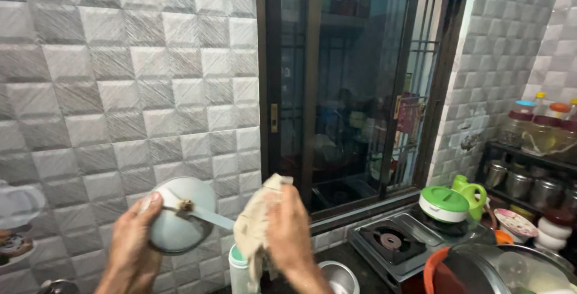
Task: The person rinses a small metal cooker pot under the kitchen tap, fills and empties it with water, then wipes the pot, its lid, and the counter with a cloth. They reattach the lid, place the cooker on the counter, and wipe the sink area.
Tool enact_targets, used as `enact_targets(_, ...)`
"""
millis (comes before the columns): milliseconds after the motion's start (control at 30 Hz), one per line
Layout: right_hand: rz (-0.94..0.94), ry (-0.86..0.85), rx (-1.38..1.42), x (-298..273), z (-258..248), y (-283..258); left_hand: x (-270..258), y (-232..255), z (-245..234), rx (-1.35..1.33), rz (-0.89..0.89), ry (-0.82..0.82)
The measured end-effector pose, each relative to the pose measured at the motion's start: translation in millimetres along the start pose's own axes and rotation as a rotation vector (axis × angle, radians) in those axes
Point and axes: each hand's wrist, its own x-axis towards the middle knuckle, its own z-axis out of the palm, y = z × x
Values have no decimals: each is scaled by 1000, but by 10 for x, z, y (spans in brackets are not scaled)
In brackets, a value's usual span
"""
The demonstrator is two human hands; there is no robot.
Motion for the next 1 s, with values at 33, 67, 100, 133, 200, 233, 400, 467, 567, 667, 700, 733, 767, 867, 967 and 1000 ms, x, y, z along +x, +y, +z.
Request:
enact_targets(33,-147,-7,-63,-71,5,-122,-9,-75,70,-13,5,-26)
enact_targets(67,-294,-17,-127,-132,8,-264,-11,-136,131,-25,11,-52)
enact_targets(100,-444,-25,-192,-156,-6,-399,9,-169,178,-40,19,-81)
enact_targets(133,-593,-35,-258,-174,-27,-513,37,-185,196,-55,-4,-70)
enact_targets(200,-890,-58,-380,-174,-117,-611,115,-116,76,-76,-44,-42)
enact_targets(233,-917,-169,-331,-139,-154,-586,158,-56,-51,-56,-37,-18)
enact_targets(400,204,-412,210,-28,-381,60,304,-27,-537,-47,-12,58)
enact_targets(467,273,-146,363,54,-337,165,384,-81,-484,-70,13,66)
enact_targets(567,47,35,344,3,-128,-85,407,-258,-265,-51,62,-2)
enact_targets(667,-721,131,80,-43,157,-547,370,-413,-48,-18,19,-99)
enact_targets(700,-752,133,-75,-94,202,-617,359,-446,-4,-8,-11,-129)
enact_targets(733,-780,134,-230,-128,205,-627,352,-475,20,63,-16,-102)
enact_targets(767,-812,137,-381,-149,208,-595,356,-472,2,132,-15,-72)
enact_targets(867,-1002,-268,-239,-171,13,-232,358,-393,-200,25,-33,24)
enact_targets(967,-901,-207,-192,-74,-180,28,362,-317,-393,-61,2,31)
enact_targets(1000,-715,-148,-106,2,-230,27,377,-302,-411,-62,26,18)
